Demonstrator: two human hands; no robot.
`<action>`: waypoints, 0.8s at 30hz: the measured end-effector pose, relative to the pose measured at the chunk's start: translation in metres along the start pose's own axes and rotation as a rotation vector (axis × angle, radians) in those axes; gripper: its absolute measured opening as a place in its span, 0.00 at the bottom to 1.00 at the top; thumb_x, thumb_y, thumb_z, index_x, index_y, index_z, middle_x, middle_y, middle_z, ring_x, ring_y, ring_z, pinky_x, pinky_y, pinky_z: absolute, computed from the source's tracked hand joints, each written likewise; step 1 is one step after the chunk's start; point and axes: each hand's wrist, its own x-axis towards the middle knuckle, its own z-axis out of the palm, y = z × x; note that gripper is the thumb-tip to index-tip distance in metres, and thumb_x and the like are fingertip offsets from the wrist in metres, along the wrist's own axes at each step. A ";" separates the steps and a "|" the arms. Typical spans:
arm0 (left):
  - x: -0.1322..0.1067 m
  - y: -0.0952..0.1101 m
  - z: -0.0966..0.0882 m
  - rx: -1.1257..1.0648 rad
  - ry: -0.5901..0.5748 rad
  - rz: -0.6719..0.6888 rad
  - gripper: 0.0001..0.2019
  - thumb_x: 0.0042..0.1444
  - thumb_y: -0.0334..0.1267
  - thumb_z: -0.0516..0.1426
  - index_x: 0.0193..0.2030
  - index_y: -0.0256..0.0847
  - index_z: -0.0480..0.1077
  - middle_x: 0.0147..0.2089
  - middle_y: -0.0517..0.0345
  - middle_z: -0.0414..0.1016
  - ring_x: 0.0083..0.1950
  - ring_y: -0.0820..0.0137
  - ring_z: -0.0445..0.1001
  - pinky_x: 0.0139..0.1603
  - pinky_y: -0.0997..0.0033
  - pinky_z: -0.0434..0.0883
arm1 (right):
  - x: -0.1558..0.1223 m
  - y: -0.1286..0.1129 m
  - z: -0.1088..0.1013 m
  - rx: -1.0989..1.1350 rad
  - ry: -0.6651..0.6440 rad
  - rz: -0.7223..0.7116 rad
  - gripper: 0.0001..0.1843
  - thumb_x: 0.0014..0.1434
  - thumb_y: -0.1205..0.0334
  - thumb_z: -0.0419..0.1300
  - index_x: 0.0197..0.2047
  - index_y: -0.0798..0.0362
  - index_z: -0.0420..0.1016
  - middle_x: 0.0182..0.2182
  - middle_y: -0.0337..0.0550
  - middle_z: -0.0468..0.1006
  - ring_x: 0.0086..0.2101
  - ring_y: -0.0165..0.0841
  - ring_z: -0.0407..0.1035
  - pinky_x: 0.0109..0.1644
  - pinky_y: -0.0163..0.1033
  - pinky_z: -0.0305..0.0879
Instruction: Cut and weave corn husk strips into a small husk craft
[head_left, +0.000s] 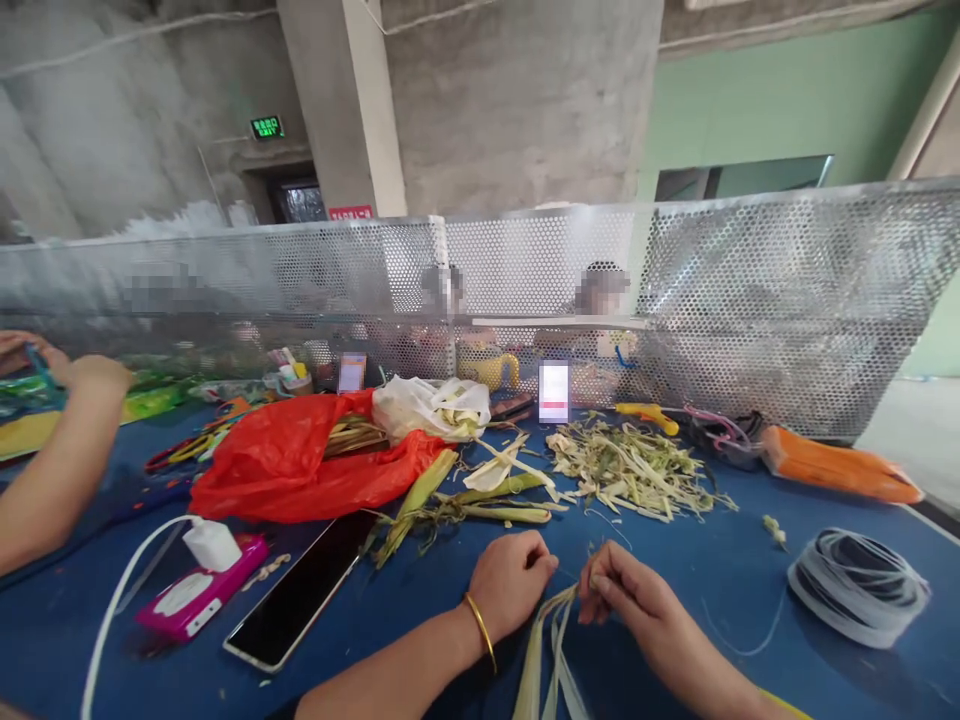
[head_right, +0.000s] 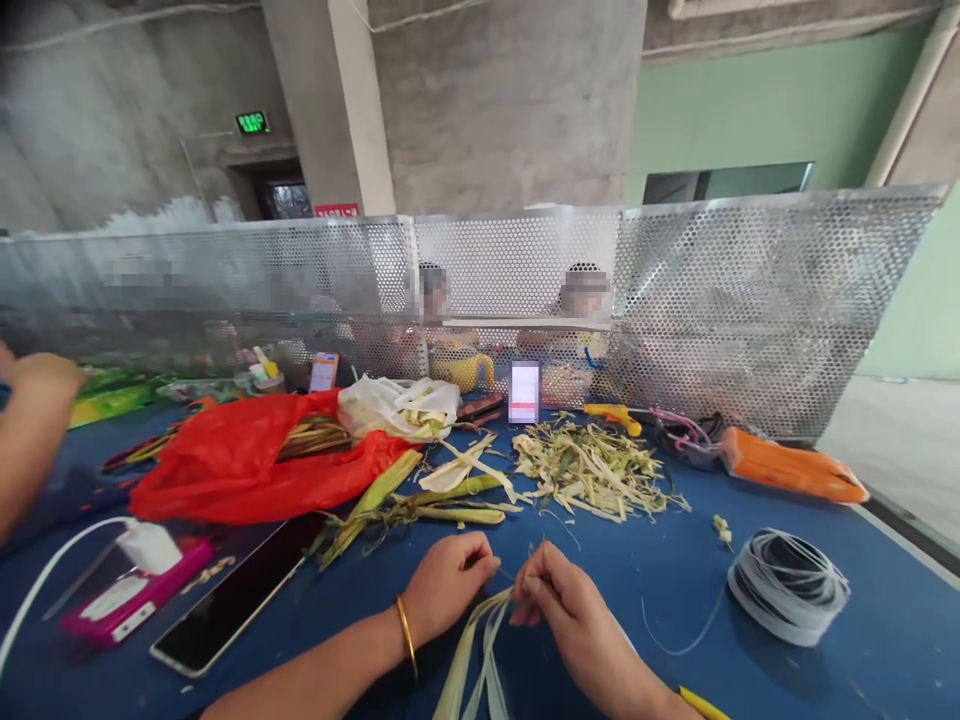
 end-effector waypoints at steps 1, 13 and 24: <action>0.001 -0.001 0.000 -0.111 -0.021 -0.023 0.09 0.49 0.38 0.54 0.20 0.41 0.65 0.20 0.61 0.67 0.25 0.72 0.63 0.29 0.71 0.55 | 0.001 0.000 -0.001 -0.018 0.024 -0.011 0.18 0.65 0.47 0.50 0.32 0.51 0.66 0.27 0.41 0.73 0.30 0.33 0.68 0.37 0.38 0.63; -0.001 -0.001 0.006 -0.913 -0.363 -0.119 0.17 0.49 0.50 0.60 0.27 0.39 0.61 0.29 0.60 0.71 0.21 0.80 0.61 0.22 0.76 0.53 | 0.000 -0.002 0.000 -0.062 0.018 0.000 0.14 0.66 0.52 0.49 0.32 0.50 0.62 0.28 0.38 0.71 0.31 0.31 0.67 0.39 0.37 0.62; -0.001 0.001 0.007 -0.716 -0.310 -0.146 0.16 0.49 0.49 0.59 0.26 0.40 0.61 0.23 0.65 0.68 0.19 0.80 0.58 0.23 0.76 0.59 | -0.002 -0.004 -0.001 -0.265 -0.004 0.080 0.11 0.66 0.61 0.47 0.31 0.50 0.61 0.25 0.37 0.71 0.30 0.30 0.66 0.37 0.36 0.59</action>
